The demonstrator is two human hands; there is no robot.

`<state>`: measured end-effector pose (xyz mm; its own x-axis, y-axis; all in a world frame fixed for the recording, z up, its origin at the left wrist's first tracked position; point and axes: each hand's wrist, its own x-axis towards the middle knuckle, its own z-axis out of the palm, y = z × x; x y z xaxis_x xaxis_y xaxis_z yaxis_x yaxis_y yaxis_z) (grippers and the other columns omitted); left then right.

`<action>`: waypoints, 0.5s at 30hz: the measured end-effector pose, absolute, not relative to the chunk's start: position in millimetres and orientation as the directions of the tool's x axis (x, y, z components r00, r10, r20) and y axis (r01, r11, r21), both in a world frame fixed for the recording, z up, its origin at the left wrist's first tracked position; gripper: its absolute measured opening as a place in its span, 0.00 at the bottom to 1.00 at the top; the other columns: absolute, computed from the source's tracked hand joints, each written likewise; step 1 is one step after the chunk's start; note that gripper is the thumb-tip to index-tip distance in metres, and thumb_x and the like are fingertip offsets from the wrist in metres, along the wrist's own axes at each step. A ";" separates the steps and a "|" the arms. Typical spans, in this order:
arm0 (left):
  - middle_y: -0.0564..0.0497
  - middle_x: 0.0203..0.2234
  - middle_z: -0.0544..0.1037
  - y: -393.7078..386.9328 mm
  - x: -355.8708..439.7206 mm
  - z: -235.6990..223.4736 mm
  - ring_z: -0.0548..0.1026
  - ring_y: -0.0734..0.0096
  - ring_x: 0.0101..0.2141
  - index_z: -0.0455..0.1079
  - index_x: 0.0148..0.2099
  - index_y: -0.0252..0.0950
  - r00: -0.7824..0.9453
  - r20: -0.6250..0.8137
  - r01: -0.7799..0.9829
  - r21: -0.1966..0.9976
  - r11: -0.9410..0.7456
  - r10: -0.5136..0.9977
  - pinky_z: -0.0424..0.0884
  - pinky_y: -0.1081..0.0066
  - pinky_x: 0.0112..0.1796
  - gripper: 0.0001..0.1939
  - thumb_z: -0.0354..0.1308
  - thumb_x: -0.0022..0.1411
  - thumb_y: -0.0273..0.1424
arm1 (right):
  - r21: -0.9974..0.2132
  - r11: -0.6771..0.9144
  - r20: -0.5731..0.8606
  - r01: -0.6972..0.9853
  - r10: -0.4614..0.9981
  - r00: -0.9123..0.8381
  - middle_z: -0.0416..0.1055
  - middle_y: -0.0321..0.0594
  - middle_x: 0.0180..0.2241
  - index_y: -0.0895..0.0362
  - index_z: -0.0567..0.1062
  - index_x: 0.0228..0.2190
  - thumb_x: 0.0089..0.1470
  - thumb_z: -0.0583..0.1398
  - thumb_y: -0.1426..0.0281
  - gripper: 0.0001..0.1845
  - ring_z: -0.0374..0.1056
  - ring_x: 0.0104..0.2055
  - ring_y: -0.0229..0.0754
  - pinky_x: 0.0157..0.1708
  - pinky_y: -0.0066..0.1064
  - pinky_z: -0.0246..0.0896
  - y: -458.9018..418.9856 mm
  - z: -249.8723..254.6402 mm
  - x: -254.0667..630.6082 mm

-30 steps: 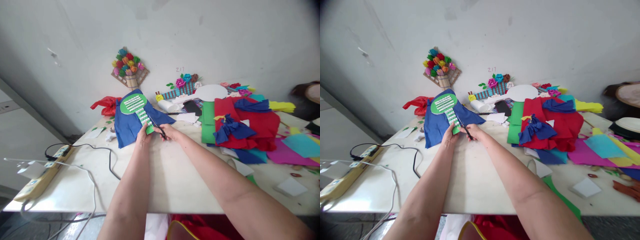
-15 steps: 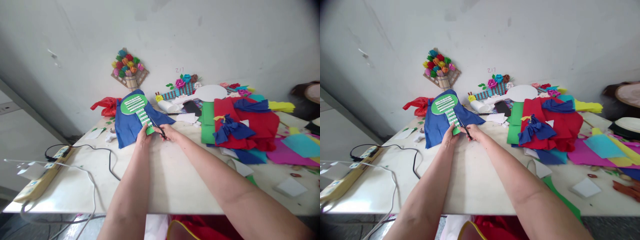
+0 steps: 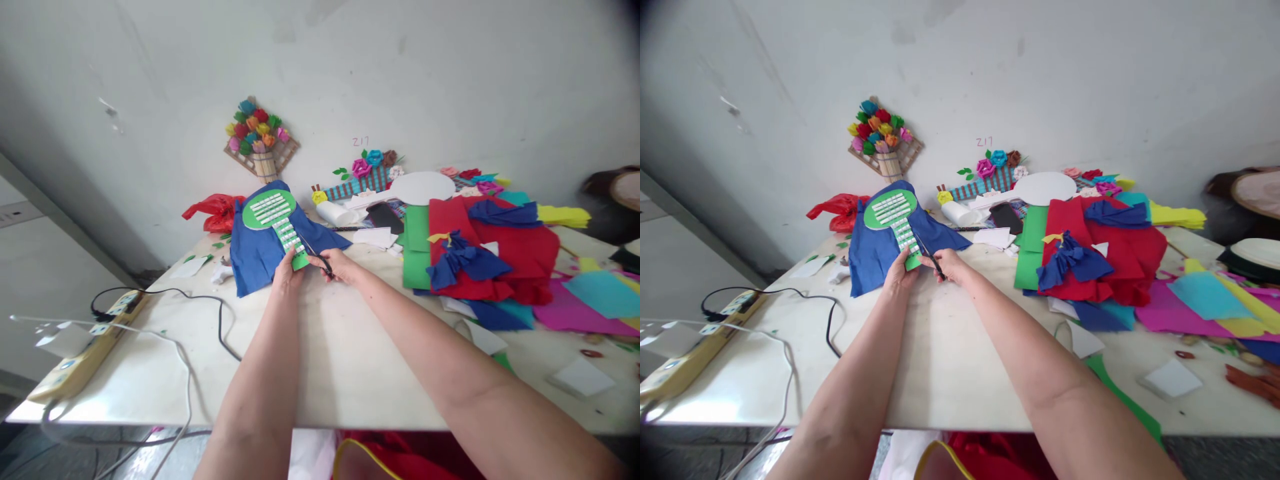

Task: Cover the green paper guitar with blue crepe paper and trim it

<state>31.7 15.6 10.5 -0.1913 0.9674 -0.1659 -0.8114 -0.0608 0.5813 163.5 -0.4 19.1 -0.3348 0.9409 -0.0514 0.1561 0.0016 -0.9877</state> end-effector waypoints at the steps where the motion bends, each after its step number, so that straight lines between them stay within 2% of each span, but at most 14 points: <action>1: 0.50 0.24 0.77 14.9 32.1 11.1 0.75 0.73 0.24 0.71 0.36 0.31 -0.187 -0.167 -0.812 0.580 -0.057 0.968 0.72 0.76 0.30 0.07 0.52 0.60 0.20 | -0.989 0.003 -0.048 0.145 0.936 -0.348 0.62 0.29 0.12 0.58 0.64 0.22 0.44 0.63 0.48 0.26 0.58 0.10 0.29 0.05 0.18 0.37 0.1 18.3 164.2; 15: 0.49 0.24 0.77 13.6 35.8 9.6 0.75 0.73 0.23 0.71 0.35 0.30 -0.194 -0.190 -0.800 0.598 -0.043 0.963 0.72 0.75 0.31 0.06 0.55 0.58 0.18 | -0.991 0.015 -0.035 0.137 0.934 -0.356 0.64 0.31 0.13 0.58 0.65 0.24 0.43 0.62 0.45 0.28 0.61 0.11 0.30 0.05 0.19 0.40 5.2 16.1 165.7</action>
<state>35.8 13.6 9.6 -0.1939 0.9625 -0.1896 -0.8003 -0.0435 0.5980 165.7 5.2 16.1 -0.3563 0.9337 -0.0351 0.1366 0.0149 -0.9905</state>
